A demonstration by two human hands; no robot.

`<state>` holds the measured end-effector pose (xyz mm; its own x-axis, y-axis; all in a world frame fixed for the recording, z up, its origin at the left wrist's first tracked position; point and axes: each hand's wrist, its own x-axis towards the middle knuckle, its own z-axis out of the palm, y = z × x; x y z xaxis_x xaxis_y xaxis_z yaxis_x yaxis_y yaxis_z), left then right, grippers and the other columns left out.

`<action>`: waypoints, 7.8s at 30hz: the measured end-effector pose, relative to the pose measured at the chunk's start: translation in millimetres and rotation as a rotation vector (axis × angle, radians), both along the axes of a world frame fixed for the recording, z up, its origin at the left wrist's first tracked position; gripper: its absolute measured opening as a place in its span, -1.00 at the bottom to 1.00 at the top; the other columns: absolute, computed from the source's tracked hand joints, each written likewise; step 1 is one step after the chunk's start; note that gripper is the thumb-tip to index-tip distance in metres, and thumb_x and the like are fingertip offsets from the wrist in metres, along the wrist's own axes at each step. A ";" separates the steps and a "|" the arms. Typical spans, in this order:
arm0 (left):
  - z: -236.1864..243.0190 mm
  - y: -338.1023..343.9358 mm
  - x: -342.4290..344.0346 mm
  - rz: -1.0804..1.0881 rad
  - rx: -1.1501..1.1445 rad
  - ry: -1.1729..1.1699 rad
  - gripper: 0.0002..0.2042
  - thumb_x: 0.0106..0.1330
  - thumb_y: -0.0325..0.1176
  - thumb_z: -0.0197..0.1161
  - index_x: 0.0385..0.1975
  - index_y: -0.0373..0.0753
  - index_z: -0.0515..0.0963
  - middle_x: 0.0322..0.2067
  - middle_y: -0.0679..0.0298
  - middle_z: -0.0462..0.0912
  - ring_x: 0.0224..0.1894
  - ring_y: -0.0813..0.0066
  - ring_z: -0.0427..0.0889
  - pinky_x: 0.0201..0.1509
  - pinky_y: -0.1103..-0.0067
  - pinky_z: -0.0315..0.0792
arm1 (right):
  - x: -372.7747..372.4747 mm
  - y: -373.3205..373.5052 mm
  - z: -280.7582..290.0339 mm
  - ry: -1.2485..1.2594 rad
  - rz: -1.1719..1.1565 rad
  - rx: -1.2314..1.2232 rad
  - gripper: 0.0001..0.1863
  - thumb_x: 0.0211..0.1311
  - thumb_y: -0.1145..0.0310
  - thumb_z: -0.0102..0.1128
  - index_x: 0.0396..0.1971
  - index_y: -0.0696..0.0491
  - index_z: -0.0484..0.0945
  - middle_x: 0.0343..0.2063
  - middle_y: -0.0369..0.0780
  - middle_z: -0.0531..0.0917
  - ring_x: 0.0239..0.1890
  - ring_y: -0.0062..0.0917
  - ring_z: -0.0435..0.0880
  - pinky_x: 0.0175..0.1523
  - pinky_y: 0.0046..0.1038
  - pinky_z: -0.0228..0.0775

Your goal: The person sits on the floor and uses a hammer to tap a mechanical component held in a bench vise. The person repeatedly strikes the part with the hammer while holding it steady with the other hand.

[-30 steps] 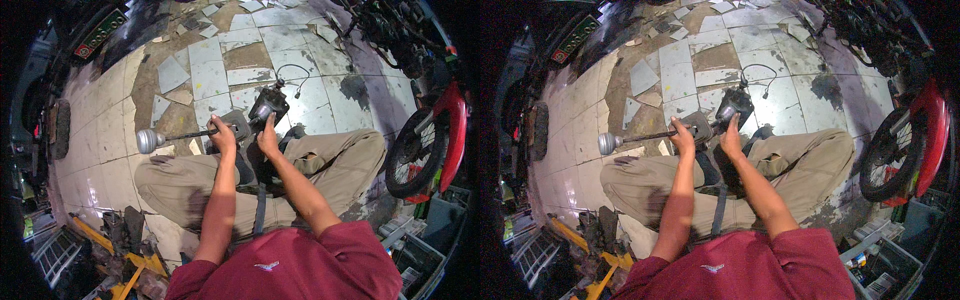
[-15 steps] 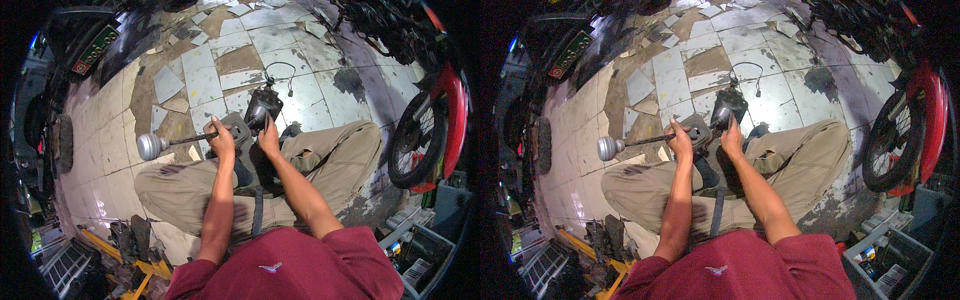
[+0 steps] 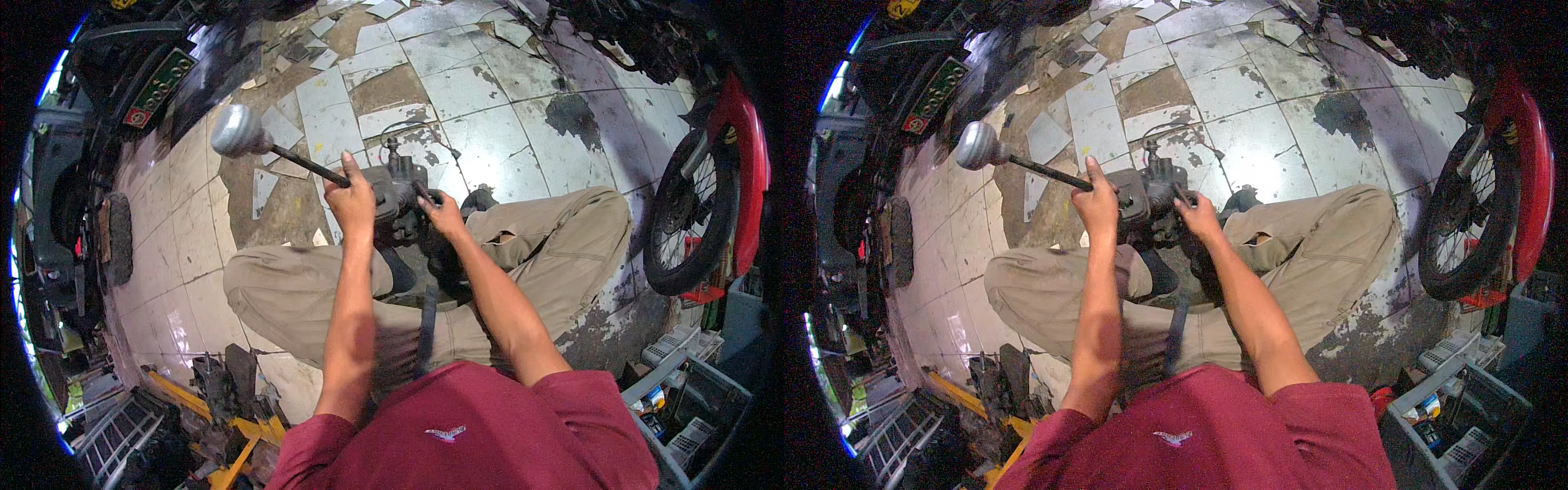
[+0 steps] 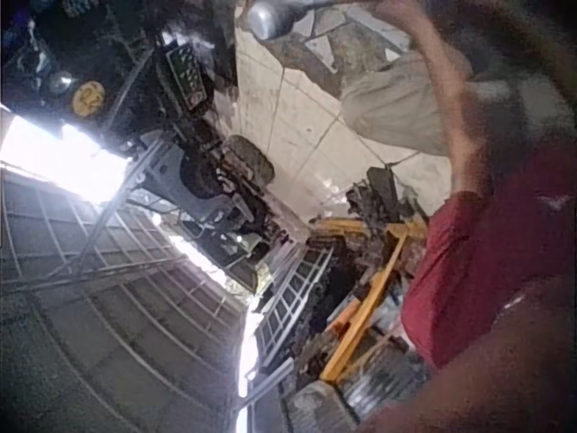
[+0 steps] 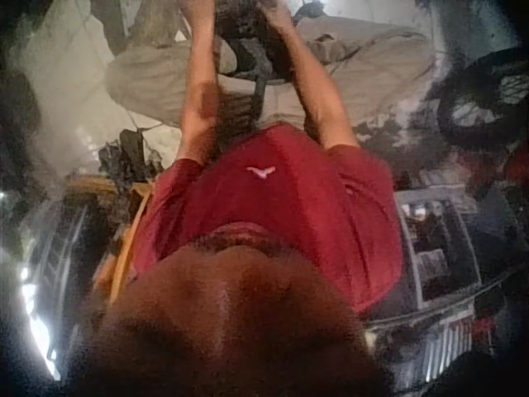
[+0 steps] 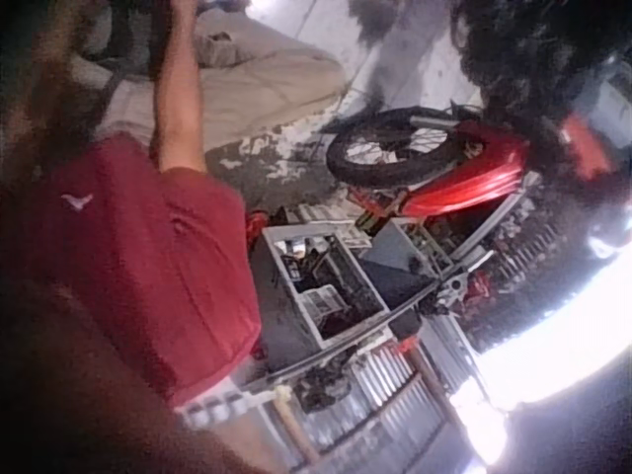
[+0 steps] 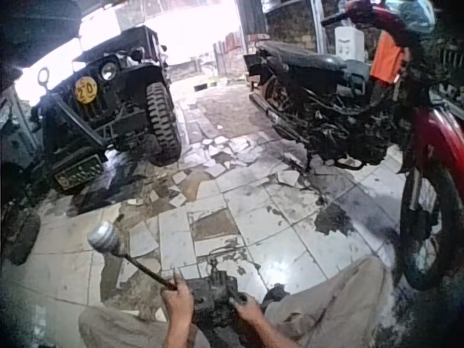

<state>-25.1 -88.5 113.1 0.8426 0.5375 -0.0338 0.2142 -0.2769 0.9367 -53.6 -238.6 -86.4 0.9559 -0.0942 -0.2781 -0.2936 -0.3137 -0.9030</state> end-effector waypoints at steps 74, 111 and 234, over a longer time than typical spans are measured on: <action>-36.8 48.7 -16.7 0.153 -0.383 -0.286 -0.45 0.44 0.08 -0.29 -0.62 -0.27 0.30 -0.82 0.44 0.09 -0.75 0.68 0.10 -0.61 0.69 0.08 | 45.5 28.1 5.2 -0.584 0.364 -0.321 -0.77 0.05 0.53 0.17 -0.24 0.18 0.50 -0.35 -0.04 0.54 -0.26 -0.09 0.52 -0.19 -0.24 0.36; -39.1 48.2 -15.8 0.194 -0.426 -0.230 -0.46 0.43 0.08 -0.25 -0.55 -0.31 0.36 -0.82 0.46 0.10 -0.76 0.69 0.10 -0.61 0.69 0.08 | 28.6 27.7 5.9 -0.488 0.326 -0.297 -0.80 0.11 0.48 0.14 -0.23 0.15 0.51 -0.26 -0.03 0.56 -0.17 -0.09 0.51 -0.09 -0.23 0.36; -35.5 48.7 -27.5 0.221 -0.484 -0.159 -0.46 0.44 0.09 -0.28 -0.53 -0.29 0.35 -0.79 0.49 0.08 -0.74 0.70 0.06 -0.59 0.68 0.05 | -14.7 68.5 59.2 -0.073 0.552 -0.371 -0.19 -0.04 0.56 0.04 0.25 0.32 -0.11 0.24 0.25 -0.02 -0.08 0.21 0.46 -0.01 -0.07 0.39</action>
<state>-52.6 -39.7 77.5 0.7263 0.6567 -0.2028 0.0643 0.2289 0.9713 -68.2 -170.1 -27.3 0.9065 0.3371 -0.2542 0.0569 -0.6942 -0.7175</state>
